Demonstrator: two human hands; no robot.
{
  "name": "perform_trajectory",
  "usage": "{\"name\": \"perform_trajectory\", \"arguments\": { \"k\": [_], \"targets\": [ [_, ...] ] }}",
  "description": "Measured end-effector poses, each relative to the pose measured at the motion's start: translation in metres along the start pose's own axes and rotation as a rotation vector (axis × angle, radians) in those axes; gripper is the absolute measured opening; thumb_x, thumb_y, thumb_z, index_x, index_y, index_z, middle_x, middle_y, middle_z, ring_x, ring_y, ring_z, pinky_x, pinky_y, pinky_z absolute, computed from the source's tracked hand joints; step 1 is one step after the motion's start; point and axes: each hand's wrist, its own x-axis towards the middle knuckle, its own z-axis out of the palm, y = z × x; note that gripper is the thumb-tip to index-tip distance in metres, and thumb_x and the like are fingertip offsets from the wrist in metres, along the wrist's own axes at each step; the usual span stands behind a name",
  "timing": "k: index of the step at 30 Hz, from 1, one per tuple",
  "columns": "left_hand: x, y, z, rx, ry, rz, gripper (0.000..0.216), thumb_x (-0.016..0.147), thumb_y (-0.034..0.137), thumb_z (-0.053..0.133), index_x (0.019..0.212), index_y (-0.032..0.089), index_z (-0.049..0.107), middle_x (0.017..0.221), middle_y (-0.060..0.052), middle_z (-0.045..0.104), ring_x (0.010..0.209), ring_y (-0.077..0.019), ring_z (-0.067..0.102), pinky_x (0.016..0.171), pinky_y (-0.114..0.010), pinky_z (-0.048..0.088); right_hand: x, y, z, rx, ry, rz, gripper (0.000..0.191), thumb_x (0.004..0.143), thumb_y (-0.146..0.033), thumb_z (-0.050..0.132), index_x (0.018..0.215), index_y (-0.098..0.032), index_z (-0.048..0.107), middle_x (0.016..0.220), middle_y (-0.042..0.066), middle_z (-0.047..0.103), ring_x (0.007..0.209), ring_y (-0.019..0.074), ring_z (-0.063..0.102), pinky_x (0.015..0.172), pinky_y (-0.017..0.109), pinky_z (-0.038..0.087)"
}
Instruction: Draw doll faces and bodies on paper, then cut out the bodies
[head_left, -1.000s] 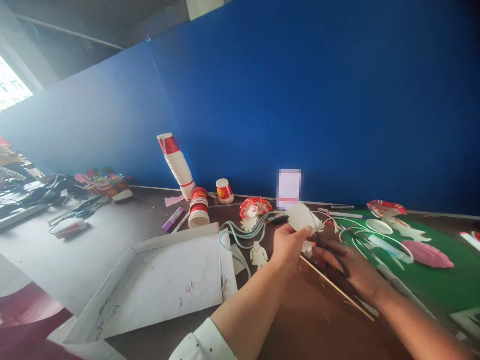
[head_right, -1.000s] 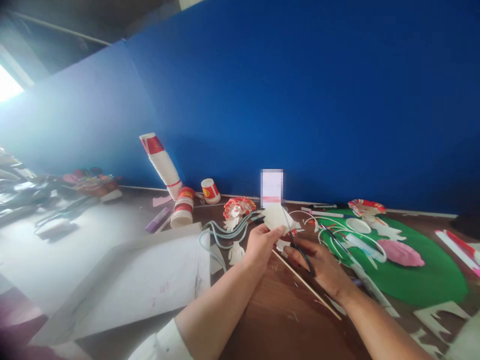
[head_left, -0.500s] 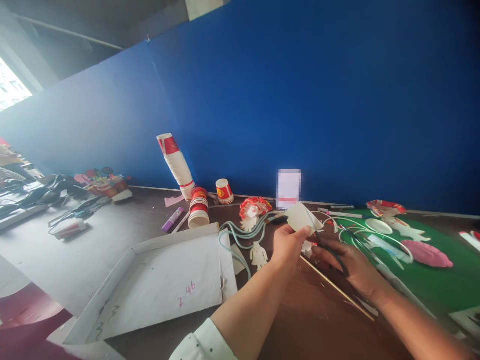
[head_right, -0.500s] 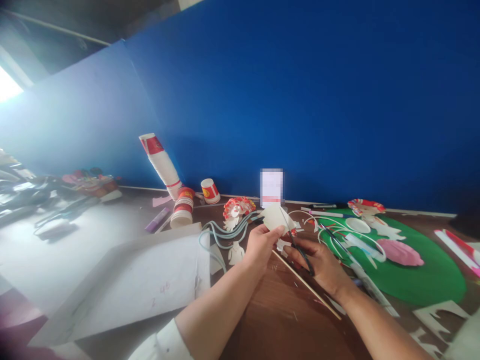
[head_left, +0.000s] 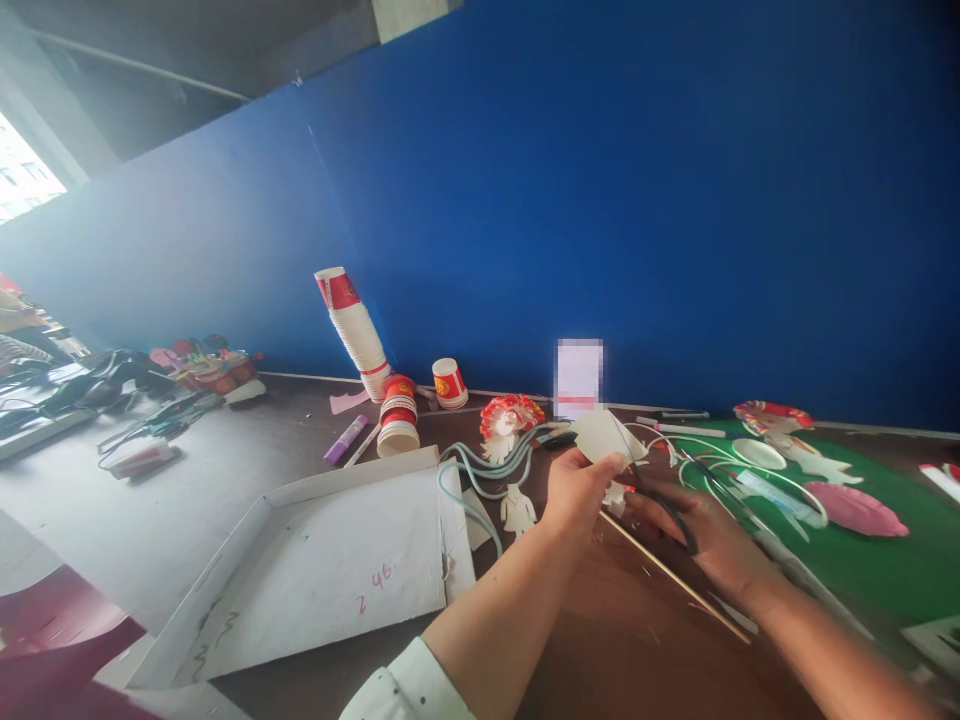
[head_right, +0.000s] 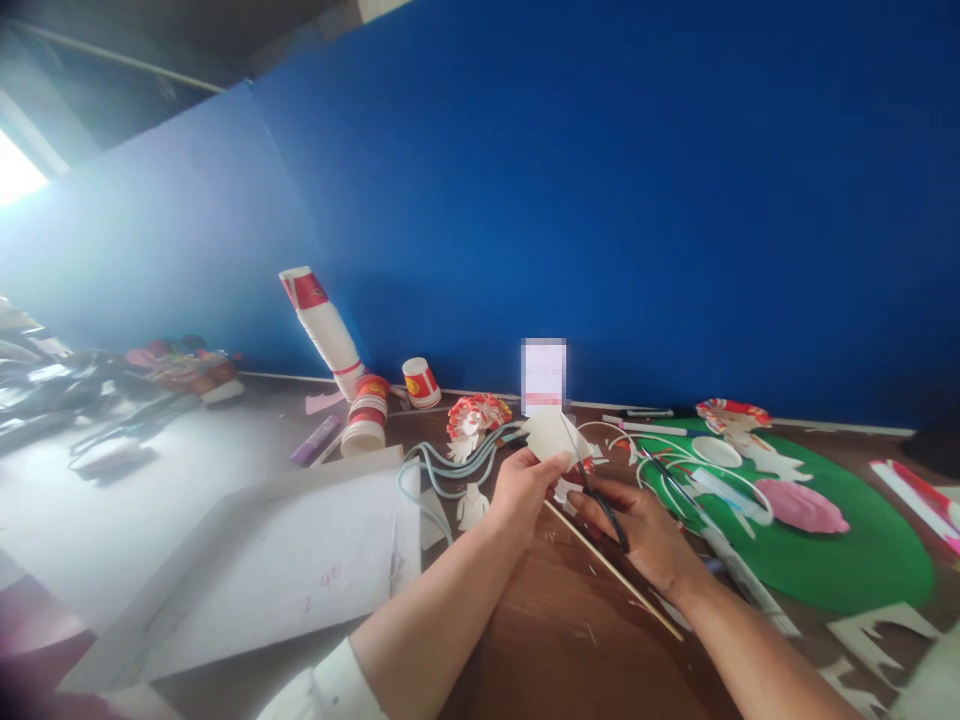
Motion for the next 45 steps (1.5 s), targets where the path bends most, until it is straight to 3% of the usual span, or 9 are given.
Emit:
{"name": "perform_trajectory", "arguments": {
  "k": [7,20,30,45],
  "targets": [
    [0.009,-0.003,-0.005,-0.035,0.027,0.092,0.031,0.06,0.039,0.082,0.062,0.017,0.06,0.051,0.004,0.048,0.048,-0.0077,0.039,0.049,-0.021,0.032,0.001,0.006,0.001,0.045,0.004,0.066,0.053,0.076,-0.052,0.072,0.121,-0.026,0.075,0.07,0.001,0.073,0.067,0.0227,0.065,0.058,0.03,0.049],
    [0.007,-0.002,-0.005,-0.023,0.04,0.076,0.031,0.063,0.037,0.081,0.059,0.017,0.057,0.051,0.004,0.048,0.049,-0.0084,0.041,0.051,-0.022,0.034,-0.003,-0.005,0.002,0.037,0.009,0.027,0.047,0.077,-0.053,0.072,0.115,-0.026,0.077,0.082,0.003,0.077,0.081,0.0271,0.069,0.07,0.033,0.054],
    [0.004,-0.001,-0.002,-0.037,0.043,0.048,0.03,0.064,0.036,0.082,0.062,0.017,0.059,0.051,0.003,0.05,0.048,-0.0089,0.043,0.049,-0.022,0.035,-0.002,-0.004,0.0,-0.005,0.006,0.041,0.044,0.077,-0.054,0.07,0.112,-0.028,0.078,0.066,0.0,0.07,0.064,0.0212,0.063,0.056,0.028,0.049],
    [0.003,0.0,-0.001,-0.028,0.046,0.056,0.03,0.062,0.037,0.082,0.062,0.016,0.06,0.051,0.003,0.05,0.047,-0.0085,0.041,0.047,-0.022,0.034,-0.002,-0.004,-0.001,0.02,-0.008,0.022,0.037,0.078,-0.048,0.07,0.107,-0.028,0.079,0.069,0.002,0.072,0.072,0.0251,0.068,0.058,0.03,0.051]
  ]
}}
